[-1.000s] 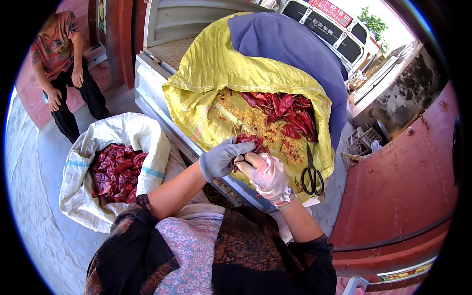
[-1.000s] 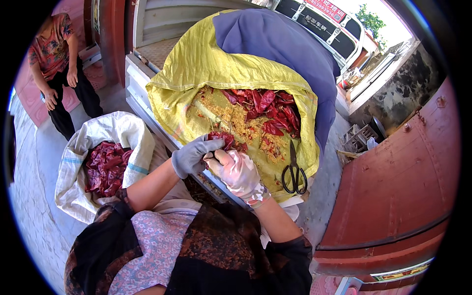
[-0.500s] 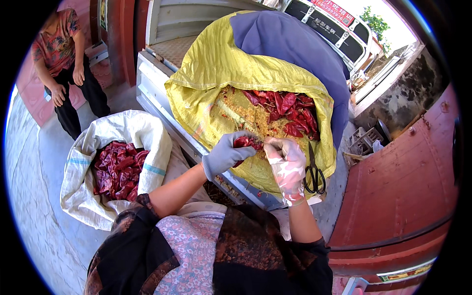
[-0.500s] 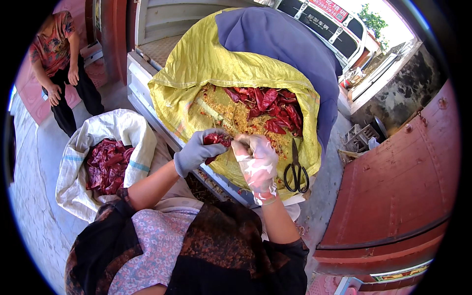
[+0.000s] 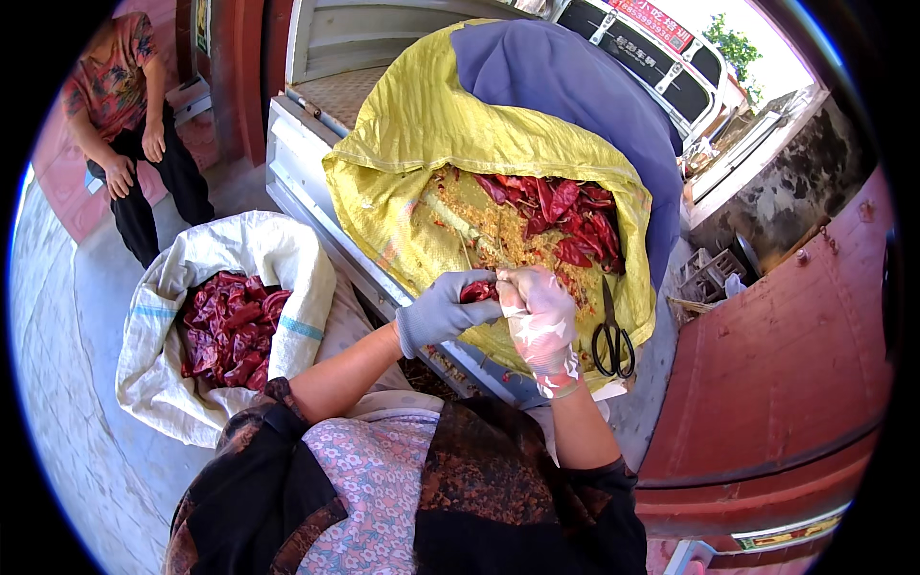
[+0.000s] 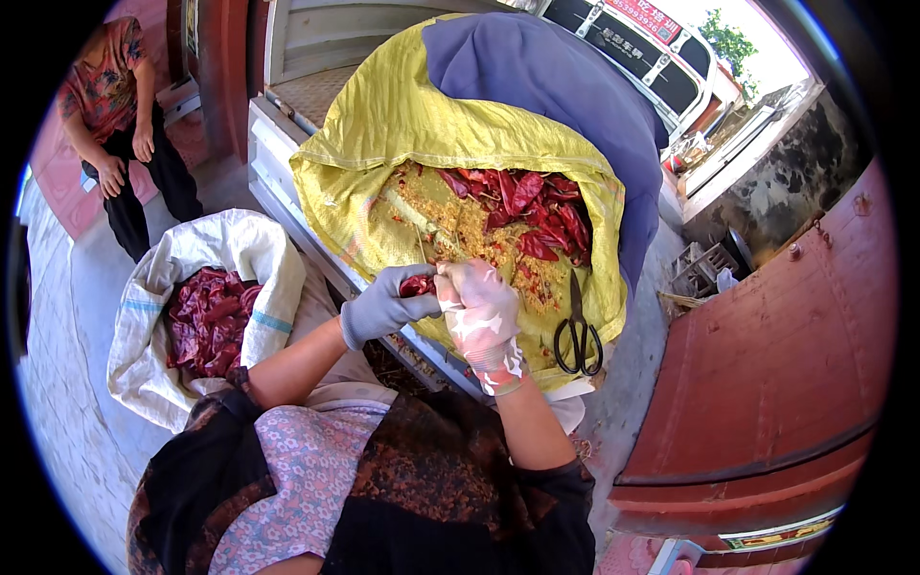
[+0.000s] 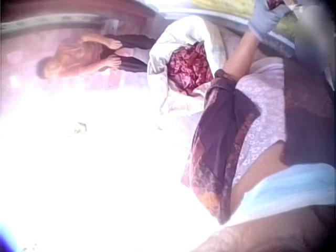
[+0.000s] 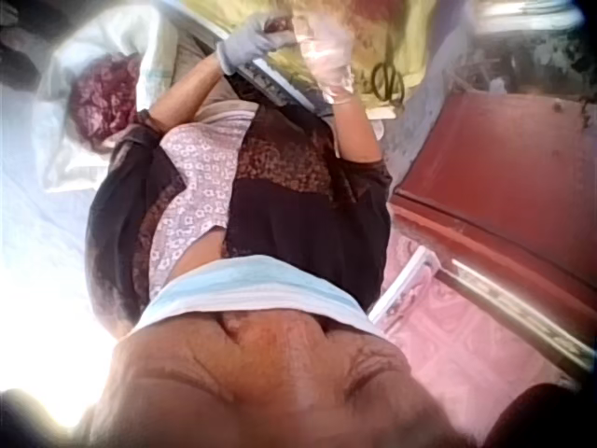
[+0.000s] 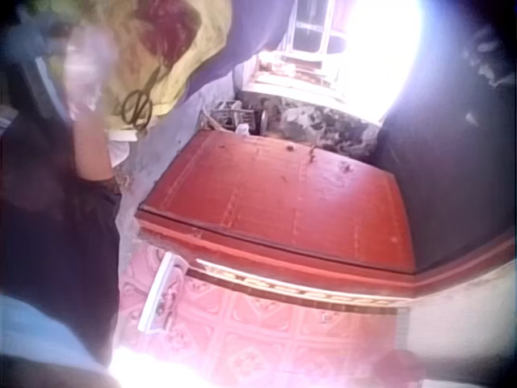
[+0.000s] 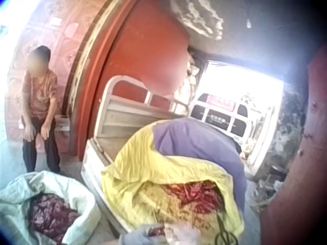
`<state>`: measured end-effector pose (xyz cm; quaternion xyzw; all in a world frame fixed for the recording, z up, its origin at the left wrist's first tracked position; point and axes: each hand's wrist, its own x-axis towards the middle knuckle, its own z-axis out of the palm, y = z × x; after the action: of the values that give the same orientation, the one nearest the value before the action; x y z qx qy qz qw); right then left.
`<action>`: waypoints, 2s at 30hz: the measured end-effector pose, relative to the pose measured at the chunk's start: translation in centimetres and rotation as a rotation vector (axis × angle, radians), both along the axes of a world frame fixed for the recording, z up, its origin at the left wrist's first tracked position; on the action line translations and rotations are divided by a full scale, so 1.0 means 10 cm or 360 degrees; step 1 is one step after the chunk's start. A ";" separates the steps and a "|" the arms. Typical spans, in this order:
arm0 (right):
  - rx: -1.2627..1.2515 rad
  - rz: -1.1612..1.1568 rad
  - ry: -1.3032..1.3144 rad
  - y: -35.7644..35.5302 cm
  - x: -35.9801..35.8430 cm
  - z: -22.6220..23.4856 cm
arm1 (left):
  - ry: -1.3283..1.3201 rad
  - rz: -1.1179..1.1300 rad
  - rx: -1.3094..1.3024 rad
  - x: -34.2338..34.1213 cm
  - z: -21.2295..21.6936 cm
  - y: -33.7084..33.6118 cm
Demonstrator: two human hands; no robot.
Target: The person picks up red peppers from a large yellow bag, trims the stems using scissors, and places the trimmed peppers into a white bag.
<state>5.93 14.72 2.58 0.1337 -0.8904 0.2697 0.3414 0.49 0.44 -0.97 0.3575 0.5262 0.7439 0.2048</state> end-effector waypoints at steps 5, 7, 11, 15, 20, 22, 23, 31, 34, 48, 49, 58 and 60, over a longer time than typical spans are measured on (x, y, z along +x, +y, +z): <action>-0.1468 0.0171 -0.0536 -0.10 0.01 -0.07 | 0.0126 0.0128 -0.0096 -0.02 -0.05 0.00; -0.1880 0.0154 -0.0709 -0.13 0.04 -0.01 | 0.0163 0.0166 -0.0092 -0.02 -0.06 -0.02; -0.2373 0.0511 -0.0893 -0.01 0.00 -0.10 | 0.0153 0.0226 0.0027 0.03 -0.02 -0.02; -0.2332 0.0357 -0.0890 0.03 -0.04 0.00 | 0.0050 0.0196 0.0031 0.09 0.08 -0.02; -0.1243 0.0153 -0.1035 0.30 -0.04 0.06 | -0.0293 0.0256 0.0429 -0.13 0.12 -0.38; -0.0755 0.0209 -0.0904 0.54 -0.10 -0.08 | -0.0312 0.0337 0.0532 -0.31 0.05 -0.64; -0.0523 0.0246 -0.0846 0.63 -0.12 -0.13 | -0.0446 0.0531 0.0503 -0.33 0.05 -0.83; 0.0656 -0.0580 -0.0625 1.39 -0.62 0.02 | -0.0391 0.1578 -0.0650 -0.91 -1.55 -2.91; 0.0838 -0.0707 -0.0849 1.31 -0.71 0.03 | 0.0112 0.1810 -0.1573 -0.65 -1.88 -3.11; 0.0034 -0.0417 -0.0382 1.41 -0.54 0.09 | 0.0151 0.1469 -0.0739 -0.69 -1.12 -2.11; -0.0179 -0.0321 -0.0396 1.37 -0.54 0.07 | 0.0197 0.1387 -0.0585 -0.65 -0.95 -1.86; -0.1304 0.0517 -0.0763 0.20 -0.13 0.28 | 0.0071 0.0052 -0.0097 0.02 0.05 -0.19; -0.1396 0.0573 -0.0719 0.06 -0.09 0.18 | -0.0189 -0.0190 0.0197 0.06 0.14 0.00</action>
<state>5.00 15.34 4.40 0.0676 -0.7082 0.6936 0.1129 1.06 0.45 0.39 0.3555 0.4439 0.7813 0.2571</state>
